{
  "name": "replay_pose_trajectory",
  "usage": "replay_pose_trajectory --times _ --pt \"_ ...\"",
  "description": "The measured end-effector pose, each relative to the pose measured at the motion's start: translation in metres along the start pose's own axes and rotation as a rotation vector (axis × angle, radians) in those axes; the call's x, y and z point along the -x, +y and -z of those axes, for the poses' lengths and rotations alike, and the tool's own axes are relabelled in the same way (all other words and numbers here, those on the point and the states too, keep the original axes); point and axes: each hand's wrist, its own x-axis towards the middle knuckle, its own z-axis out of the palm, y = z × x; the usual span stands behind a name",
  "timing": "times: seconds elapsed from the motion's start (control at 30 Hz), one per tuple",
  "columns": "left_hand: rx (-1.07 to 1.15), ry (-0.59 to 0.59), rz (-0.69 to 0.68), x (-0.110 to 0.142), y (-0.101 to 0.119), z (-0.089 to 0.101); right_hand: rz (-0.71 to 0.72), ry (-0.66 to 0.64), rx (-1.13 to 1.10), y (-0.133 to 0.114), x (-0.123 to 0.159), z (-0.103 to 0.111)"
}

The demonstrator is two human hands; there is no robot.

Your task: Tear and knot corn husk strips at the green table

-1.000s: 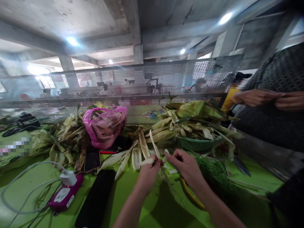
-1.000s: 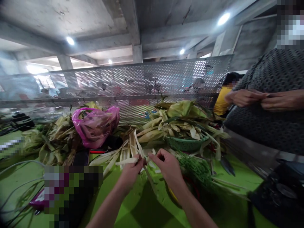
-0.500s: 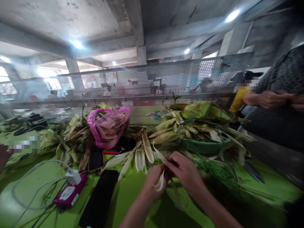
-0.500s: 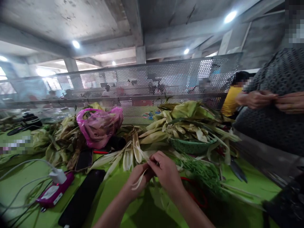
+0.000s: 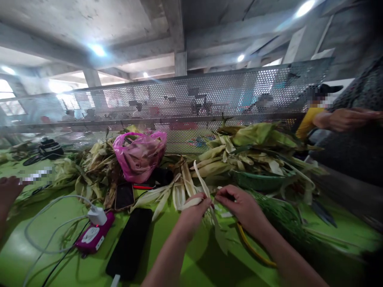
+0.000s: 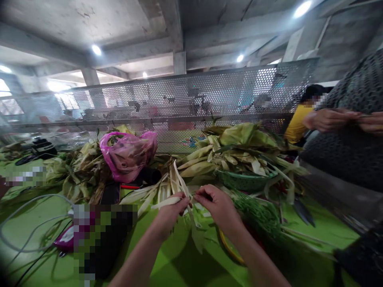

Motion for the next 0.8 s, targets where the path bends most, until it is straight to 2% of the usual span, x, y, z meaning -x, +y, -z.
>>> replay_pose_trajectory --times 0.13,0.23,0.27,0.33,0.43,0.47,0.53,0.7,0.8 --pt "0.084 0.024 0.024 -0.001 -0.003 0.001 0.054 0.099 0.007 -0.001 0.004 -0.002" --pt "0.235 0.133 -0.004 -0.003 -0.007 0.003 0.037 0.274 -0.009 -0.005 0.01 -0.003" --pt "0.268 0.171 -0.011 -0.004 -0.007 0.003 0.006 0.293 -0.021 -0.007 0.011 -0.005" --pt "0.303 0.218 -0.014 -0.006 -0.007 0.003 -0.078 0.209 -0.093 -0.009 0.013 -0.011" --pt "0.335 0.258 0.005 -0.007 -0.006 0.001 -0.219 -0.062 -0.311 -0.009 0.014 -0.026" --pt "0.343 0.267 0.014 -0.007 -0.005 0.0 -0.239 -0.118 -0.37 -0.009 0.014 -0.03" --pt "0.36 0.284 0.024 -0.005 -0.005 -0.002 -0.236 -0.161 -0.415 -0.008 0.014 -0.037" --pt "0.467 0.341 -0.023 -0.004 -0.005 -0.002 -0.224 -0.179 -0.32 -0.01 0.015 -0.038" --pt "0.434 0.311 0.009 -0.005 -0.003 0.001 -0.249 -0.167 -0.35 -0.013 0.014 -0.034"
